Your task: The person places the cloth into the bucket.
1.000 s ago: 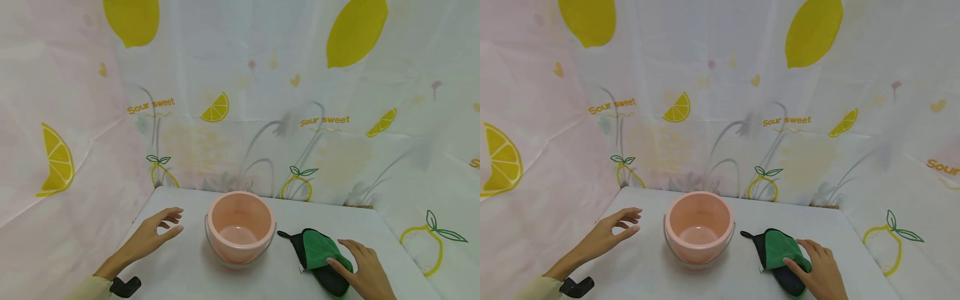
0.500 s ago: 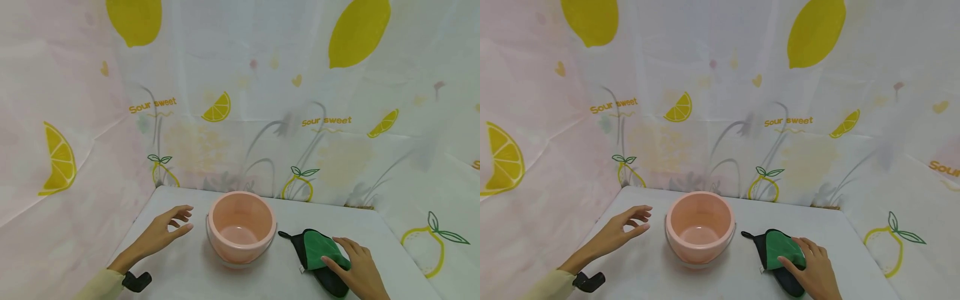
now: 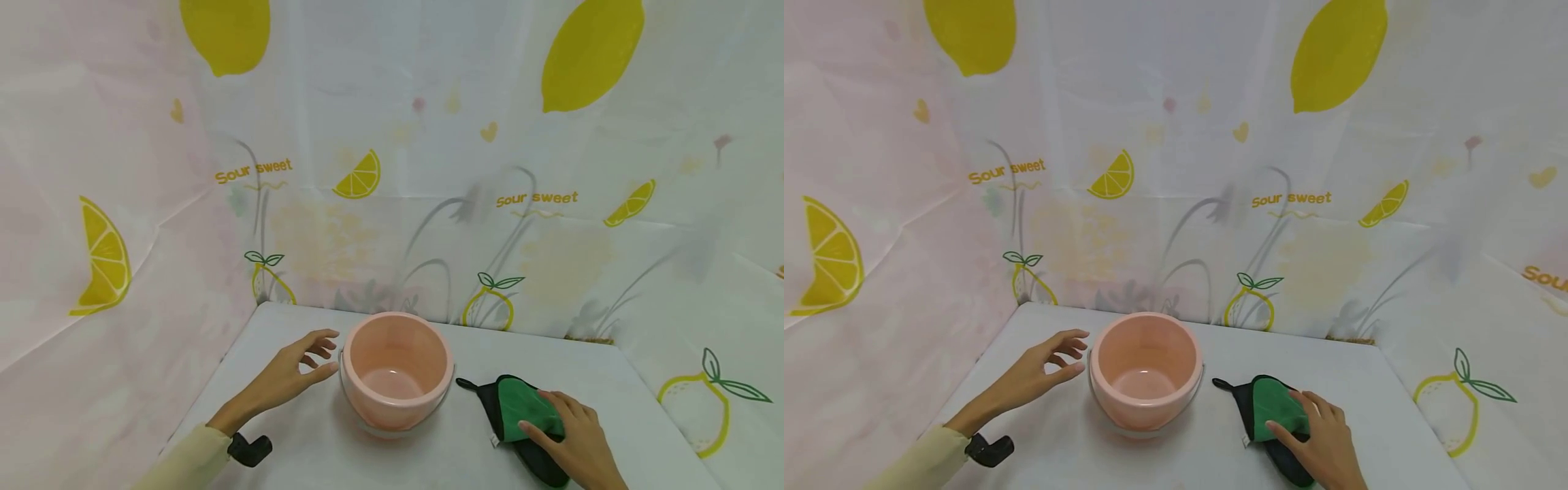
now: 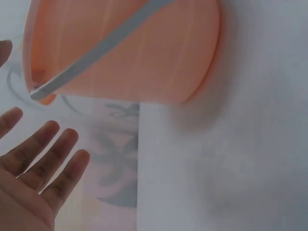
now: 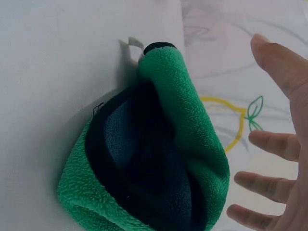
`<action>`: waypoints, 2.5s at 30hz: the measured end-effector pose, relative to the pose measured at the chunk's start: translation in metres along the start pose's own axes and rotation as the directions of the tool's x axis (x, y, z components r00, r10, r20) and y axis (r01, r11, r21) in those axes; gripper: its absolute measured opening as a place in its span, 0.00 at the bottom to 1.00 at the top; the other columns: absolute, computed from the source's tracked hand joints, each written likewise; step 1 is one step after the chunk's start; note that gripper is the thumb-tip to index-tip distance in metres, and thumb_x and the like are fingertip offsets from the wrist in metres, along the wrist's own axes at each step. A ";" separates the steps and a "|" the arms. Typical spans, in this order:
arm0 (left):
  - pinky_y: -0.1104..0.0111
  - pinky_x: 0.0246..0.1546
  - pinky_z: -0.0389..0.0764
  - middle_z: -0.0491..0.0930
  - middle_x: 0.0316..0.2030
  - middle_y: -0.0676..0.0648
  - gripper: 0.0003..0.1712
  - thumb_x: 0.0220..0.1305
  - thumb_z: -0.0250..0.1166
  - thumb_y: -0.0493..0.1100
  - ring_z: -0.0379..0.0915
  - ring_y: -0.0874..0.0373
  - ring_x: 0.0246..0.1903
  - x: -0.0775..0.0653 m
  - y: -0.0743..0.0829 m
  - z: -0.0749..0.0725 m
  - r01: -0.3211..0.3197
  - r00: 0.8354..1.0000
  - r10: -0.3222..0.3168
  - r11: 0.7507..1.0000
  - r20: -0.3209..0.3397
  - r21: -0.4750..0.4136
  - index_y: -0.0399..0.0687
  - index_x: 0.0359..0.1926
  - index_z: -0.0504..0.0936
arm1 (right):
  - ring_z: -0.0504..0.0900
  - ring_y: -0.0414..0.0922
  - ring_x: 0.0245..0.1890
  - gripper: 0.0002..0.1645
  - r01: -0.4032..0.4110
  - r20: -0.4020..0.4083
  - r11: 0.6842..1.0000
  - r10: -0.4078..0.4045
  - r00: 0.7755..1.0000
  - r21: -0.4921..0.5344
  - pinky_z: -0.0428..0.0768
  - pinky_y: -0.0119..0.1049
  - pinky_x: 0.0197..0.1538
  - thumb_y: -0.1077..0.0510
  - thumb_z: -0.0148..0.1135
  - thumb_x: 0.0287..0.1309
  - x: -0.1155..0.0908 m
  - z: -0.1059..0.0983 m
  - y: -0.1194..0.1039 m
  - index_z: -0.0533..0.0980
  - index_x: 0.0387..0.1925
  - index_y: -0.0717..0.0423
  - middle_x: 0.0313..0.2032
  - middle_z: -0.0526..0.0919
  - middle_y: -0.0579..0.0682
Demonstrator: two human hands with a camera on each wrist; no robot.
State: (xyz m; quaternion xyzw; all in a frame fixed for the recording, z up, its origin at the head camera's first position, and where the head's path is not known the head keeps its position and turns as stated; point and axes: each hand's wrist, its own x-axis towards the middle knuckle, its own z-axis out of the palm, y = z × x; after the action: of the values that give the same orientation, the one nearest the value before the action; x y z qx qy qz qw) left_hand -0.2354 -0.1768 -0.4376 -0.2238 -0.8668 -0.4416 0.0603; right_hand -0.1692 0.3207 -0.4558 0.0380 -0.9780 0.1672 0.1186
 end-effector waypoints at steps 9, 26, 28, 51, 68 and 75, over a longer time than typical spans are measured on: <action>0.59 0.48 0.77 0.73 0.51 0.60 0.41 0.52 0.70 0.62 0.73 0.59 0.49 0.007 0.000 0.009 -0.071 0.996 0.073 0.997 0.047 -0.033 0.68 0.66 0.64 | 0.61 0.75 0.55 0.52 -0.059 0.065 0.997 0.062 0.996 -0.055 0.65 0.72 0.45 0.24 0.57 0.50 0.003 0.009 0.005 0.68 0.63 0.57 0.60 0.65 0.70; 0.63 0.46 0.78 0.74 0.55 0.50 0.44 0.54 0.70 0.59 0.73 0.61 0.50 0.009 0.001 0.017 -0.094 0.992 0.099 0.993 0.073 -0.075 0.66 0.69 0.59 | 0.63 0.76 0.53 0.56 -0.132 0.183 0.991 0.134 0.974 -0.025 0.70 0.69 0.43 0.23 0.55 0.49 0.017 0.027 0.019 0.62 0.67 0.58 0.61 0.61 0.72; 0.63 0.46 0.78 0.74 0.56 0.49 0.44 0.54 0.70 0.58 0.73 0.61 0.50 0.009 0.002 0.017 -0.087 0.992 0.094 0.992 0.080 -0.092 0.65 0.69 0.59 | 0.64 0.76 0.52 0.57 -0.132 0.186 0.991 0.134 0.973 -0.025 0.71 0.69 0.42 0.22 0.56 0.48 0.017 0.029 0.020 0.62 0.67 0.58 0.61 0.62 0.73; 0.62 0.46 0.79 0.72 0.59 0.47 0.40 0.60 0.67 0.53 0.76 0.56 0.48 0.016 0.004 0.025 -0.002 0.991 0.030 0.978 0.131 -0.208 0.65 0.70 0.57 | 0.79 0.58 0.40 0.54 -0.096 0.252 0.995 0.098 0.963 -0.021 0.78 0.55 0.39 0.32 0.73 0.38 0.030 0.027 0.024 0.70 0.60 0.62 0.46 0.77 0.63; 0.67 0.42 0.80 0.73 0.57 0.41 0.39 0.61 0.67 0.46 0.78 0.55 0.45 0.013 0.009 0.028 -0.004 0.994 0.029 0.974 0.108 -0.225 0.58 0.69 0.59 | 0.79 0.53 0.41 0.42 -0.115 0.215 0.992 0.101 0.971 0.050 0.77 0.47 0.35 0.45 0.77 0.38 0.027 0.022 0.018 0.74 0.56 0.57 0.50 0.79 0.63; 0.65 0.42 0.80 0.72 0.58 0.37 0.39 0.61 0.67 0.46 0.77 0.50 0.46 0.007 0.035 0.018 0.010 0.993 0.018 0.972 0.119 -0.233 0.51 0.70 0.58 | 0.79 0.50 0.40 0.42 -0.103 0.172 0.991 0.088 0.981 0.083 0.76 0.44 0.34 0.43 0.76 0.40 0.026 0.016 0.016 0.74 0.57 0.57 0.51 0.79 0.62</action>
State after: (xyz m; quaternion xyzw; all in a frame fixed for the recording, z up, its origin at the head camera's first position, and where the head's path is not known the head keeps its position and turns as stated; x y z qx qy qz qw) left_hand -0.2249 -0.1422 -0.4210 -0.2572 -0.8104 -0.5261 -0.0177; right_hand -0.1994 0.3294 -0.4692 0.0104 -0.9765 0.2138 0.0256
